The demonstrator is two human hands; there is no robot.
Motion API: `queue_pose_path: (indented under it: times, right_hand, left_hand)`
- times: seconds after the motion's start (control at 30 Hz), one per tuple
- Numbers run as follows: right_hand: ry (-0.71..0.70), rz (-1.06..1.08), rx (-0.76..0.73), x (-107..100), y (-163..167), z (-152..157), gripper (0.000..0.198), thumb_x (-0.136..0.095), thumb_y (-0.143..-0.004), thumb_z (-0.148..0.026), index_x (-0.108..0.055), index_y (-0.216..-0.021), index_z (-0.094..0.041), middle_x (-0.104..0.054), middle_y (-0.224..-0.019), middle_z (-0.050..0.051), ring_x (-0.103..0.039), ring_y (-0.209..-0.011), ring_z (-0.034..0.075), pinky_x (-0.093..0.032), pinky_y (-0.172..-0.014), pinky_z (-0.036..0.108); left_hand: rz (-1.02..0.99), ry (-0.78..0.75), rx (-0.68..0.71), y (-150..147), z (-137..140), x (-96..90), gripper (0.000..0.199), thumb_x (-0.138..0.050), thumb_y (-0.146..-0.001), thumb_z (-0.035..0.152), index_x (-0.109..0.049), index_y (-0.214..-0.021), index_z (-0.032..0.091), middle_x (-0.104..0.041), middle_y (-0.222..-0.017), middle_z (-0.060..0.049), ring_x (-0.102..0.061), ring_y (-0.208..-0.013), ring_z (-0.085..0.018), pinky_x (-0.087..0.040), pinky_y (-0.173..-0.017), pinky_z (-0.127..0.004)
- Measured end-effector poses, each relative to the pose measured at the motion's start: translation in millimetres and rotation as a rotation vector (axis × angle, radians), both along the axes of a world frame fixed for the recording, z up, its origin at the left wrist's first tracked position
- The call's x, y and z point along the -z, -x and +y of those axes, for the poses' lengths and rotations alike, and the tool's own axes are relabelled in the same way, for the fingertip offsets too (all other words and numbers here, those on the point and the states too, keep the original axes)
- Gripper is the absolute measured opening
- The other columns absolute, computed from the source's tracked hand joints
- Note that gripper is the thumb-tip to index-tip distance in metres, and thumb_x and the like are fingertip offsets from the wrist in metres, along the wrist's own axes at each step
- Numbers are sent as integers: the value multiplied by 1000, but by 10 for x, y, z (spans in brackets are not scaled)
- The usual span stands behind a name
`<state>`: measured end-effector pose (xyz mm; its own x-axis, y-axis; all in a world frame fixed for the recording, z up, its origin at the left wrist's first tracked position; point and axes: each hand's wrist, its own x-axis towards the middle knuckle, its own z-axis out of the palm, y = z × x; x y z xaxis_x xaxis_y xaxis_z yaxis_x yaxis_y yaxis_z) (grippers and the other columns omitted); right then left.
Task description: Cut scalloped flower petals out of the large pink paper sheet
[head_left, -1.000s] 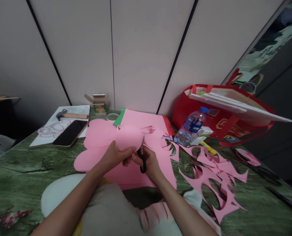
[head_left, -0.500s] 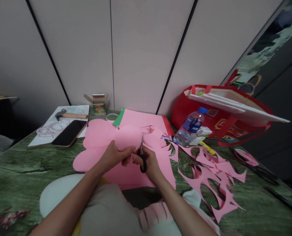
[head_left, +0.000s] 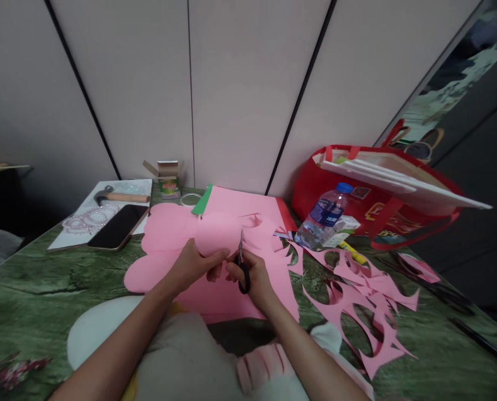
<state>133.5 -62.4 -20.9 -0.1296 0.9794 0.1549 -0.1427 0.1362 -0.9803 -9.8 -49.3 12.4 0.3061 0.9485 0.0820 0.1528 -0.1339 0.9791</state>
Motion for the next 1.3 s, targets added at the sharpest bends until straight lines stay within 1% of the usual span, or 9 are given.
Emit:
queue_pose_path:
  times: [0.37,0.67,1.1,1.2,1.3]
  right_hand:
    - [12,7,2,43,-2,11,21,-66,-65,-34,-53,-63,-17,-47,-46,-7,-45,-40,8,-37,-40,22]
    - [12,18,-11,44,-8,6,20,-66,-65,-33,-54,-63,-17,-48,-47,-6,-46,-40,8,-40,-40,22]
    - [34,43,-18,57,-12,15,21,-67,-63,-33,-54,-62,-17,-45,-40,-8,-45,-37,8,-38,-39,22]
    - [40,50,-18,52,-10,13,20,-67,-63,-32,-54,-62,-17,-45,-40,-8,-45,-37,8,-39,-39,22]
    - [47,64,-19,54,-4,16,20,-66,-64,-31,-53,-62,-17,-44,-39,-9,-43,-35,7,-40,-40,23]
  left_hand:
    - [-2,-30,1,9,9,12,31,-56,-76,31,-55,-50,13,-50,-35,2,-44,-34,-8,-37,-39,-21]
    - [9,-8,-36,16,24,35,27,-56,-75,31,-59,-57,11,-49,-35,3,-44,-35,-9,-36,-41,-22]
    - [-27,11,-51,8,37,-8,21,-55,-74,25,-57,-57,13,-51,-36,4,-45,-35,-9,-36,-41,-21]
    - [-39,11,-44,9,38,-6,24,-54,-75,26,-56,-56,13,-51,-36,3,-45,-35,-9,-36,-41,-22]
    - [-43,9,-41,10,43,-12,29,-54,-75,27,-54,-50,13,-51,-36,2,-46,-35,-9,-37,-42,-23]
